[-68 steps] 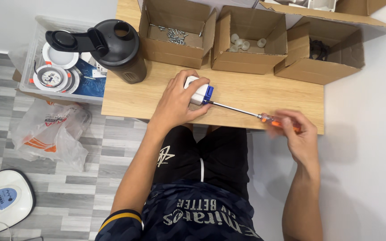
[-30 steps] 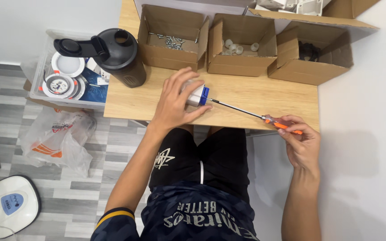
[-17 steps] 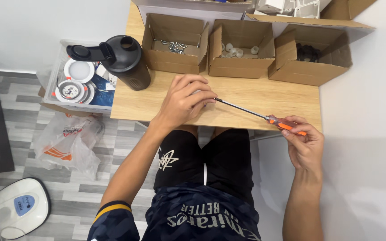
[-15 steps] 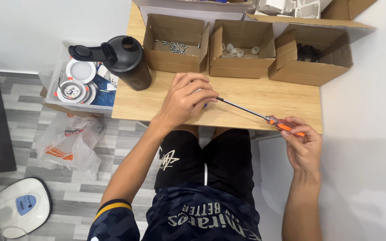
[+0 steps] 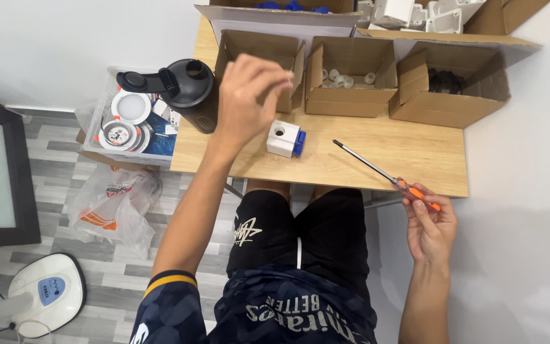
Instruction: The person uses a screwdriver to tighten screws on a white and blue electrical component on a wooden table. They then remove the blue cover, place it in a box, and pick up a white plastic component before reassembling the blue cover onto the white base.
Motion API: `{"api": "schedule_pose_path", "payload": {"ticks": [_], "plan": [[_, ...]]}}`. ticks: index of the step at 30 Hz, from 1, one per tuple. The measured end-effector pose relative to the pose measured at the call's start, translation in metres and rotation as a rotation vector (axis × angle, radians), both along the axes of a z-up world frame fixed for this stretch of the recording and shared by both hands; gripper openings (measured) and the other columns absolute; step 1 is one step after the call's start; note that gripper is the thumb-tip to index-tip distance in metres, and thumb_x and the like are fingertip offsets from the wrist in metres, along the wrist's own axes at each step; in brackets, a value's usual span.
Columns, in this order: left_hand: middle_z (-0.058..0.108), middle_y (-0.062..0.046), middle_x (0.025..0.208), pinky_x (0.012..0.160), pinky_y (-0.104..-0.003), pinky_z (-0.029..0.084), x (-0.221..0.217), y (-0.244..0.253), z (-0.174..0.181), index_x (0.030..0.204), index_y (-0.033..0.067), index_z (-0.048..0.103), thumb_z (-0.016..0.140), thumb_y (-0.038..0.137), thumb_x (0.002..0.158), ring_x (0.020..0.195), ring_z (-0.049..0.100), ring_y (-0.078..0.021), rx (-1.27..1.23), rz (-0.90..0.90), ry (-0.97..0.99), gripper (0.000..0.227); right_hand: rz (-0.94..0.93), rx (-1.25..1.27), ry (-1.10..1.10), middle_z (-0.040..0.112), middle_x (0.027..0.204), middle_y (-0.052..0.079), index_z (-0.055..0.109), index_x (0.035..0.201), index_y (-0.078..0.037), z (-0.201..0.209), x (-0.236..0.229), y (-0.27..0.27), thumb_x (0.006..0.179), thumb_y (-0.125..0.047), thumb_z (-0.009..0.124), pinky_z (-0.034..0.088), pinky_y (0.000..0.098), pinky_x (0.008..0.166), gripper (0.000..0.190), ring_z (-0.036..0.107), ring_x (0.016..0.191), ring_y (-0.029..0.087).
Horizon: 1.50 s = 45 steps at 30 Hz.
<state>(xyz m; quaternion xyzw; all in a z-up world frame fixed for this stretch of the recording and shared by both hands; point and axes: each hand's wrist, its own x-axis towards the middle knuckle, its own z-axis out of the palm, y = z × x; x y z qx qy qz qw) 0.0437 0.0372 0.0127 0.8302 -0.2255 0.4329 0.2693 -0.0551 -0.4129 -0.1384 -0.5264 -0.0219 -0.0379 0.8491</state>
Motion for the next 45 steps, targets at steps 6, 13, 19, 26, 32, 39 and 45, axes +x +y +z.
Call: {"api": "schedule_pose_path", "payload": {"ticks": [6, 13, 19, 26, 32, 39, 45], "plan": [[0.073, -0.010, 0.122, 0.094, -0.047, 0.052, 0.006, -0.002, 0.011, 0.133, 0.0030, 0.075, 0.082, 0.005, 0.100, 0.113, 0.060, -0.0314, 0.062, 0.091, 0.128, 0.034, 0.005, -0.001, 0.023, 0.069, 0.146, 0.020, 0.067, 0.112, -0.012, -0.001, -0.006, 0.003, 0.105, 0.006, 0.067, 0.065, 0.0337, 0.108, 0.019, 0.073, 0.130, 0.037], [0.075, -0.013, 0.118, 0.095, -0.045, 0.056, -0.024, -0.016, -0.006, 0.124, 0.0078, 0.081, 0.088, 0.014, 0.093, 0.115, 0.068, -0.0358, 0.037, -0.195, 0.176, 0.032, -0.079, 0.033, 0.114, 0.070, 0.137, 0.022, 0.058, 0.137, -0.007, 0.006, -0.008, 0.012, 0.113, -0.006, 0.058, 0.069, 0.0350, 0.104, 0.023, 0.078, 0.119, 0.033], [0.072, -0.026, 0.133, 0.108, -0.057, 0.050, -0.055, -0.013, -0.013, 0.145, 0.0005, 0.068, 0.081, 0.042, 0.095, 0.131, 0.065, -0.0450, 0.202, -0.205, 0.712, 0.066, -0.116, -0.031, 0.117, 0.072, 0.125, 0.021, 0.053, 0.136, -0.006, 0.017, -0.003, 0.019, 0.117, -0.019, 0.057, 0.071, 0.0342, 0.100, 0.024, 0.080, 0.109, 0.032], [0.069, -0.007, 0.140, 0.105, -0.056, 0.056, -0.060, -0.028, -0.043, 0.139, 0.0190, 0.070, 0.097, 0.026, 0.079, 0.128, 0.069, -0.0384, -0.038, -0.236, 0.631, 0.066, -0.132, -0.075, 0.059, 0.073, 0.121, 0.025, 0.051, 0.135, -0.005, 0.037, 0.004, 0.027, 0.117, -0.023, 0.058, 0.073, 0.0353, 0.095, 0.026, 0.082, 0.104, 0.034], [0.066, -0.008, 0.143, 0.115, -0.055, 0.053, -0.074, -0.043, -0.057, 0.131, 0.0164, 0.070, 0.099, 0.021, 0.079, 0.137, 0.062, -0.0388, -0.121, -0.270, 0.517, 0.060, -0.141, -0.144, 0.007, 0.073, 0.122, 0.025, 0.050, 0.133, -0.008, 0.027, 0.011, 0.014, 0.117, -0.027, 0.057, 0.073, 0.0336, 0.094, 0.025, 0.082, 0.104, 0.033], [0.066, -0.011, 0.143, 0.120, -0.052, 0.050, -0.085, -0.046, -0.065, 0.144, 0.0106, 0.069, 0.095, 0.024, 0.089, 0.139, 0.059, -0.0376, -0.143, -0.280, 0.479, 0.062, -0.108, -0.206, -0.024, 0.073, 0.121, 0.027, 0.049, 0.133, -0.006, 0.030, 0.014, 0.015, 0.116, -0.025, 0.059, 0.074, 0.0362, 0.092, 0.027, 0.082, 0.102, 0.035], [0.064, -0.014, 0.144, 0.119, -0.054, 0.051, -0.088, -0.044, -0.066, 0.141, 0.0094, 0.070, 0.096, 0.023, 0.088, 0.136, 0.059, -0.0397, -0.144, -0.293, 0.464, 0.061, -0.083, -0.232, -0.028, 0.074, 0.121, 0.025, 0.050, 0.131, -0.007, 0.024, 0.018, 0.021, 0.115, -0.025, 0.059, 0.073, 0.0341, 0.092, 0.026, 0.082, 0.102, 0.032]]}}
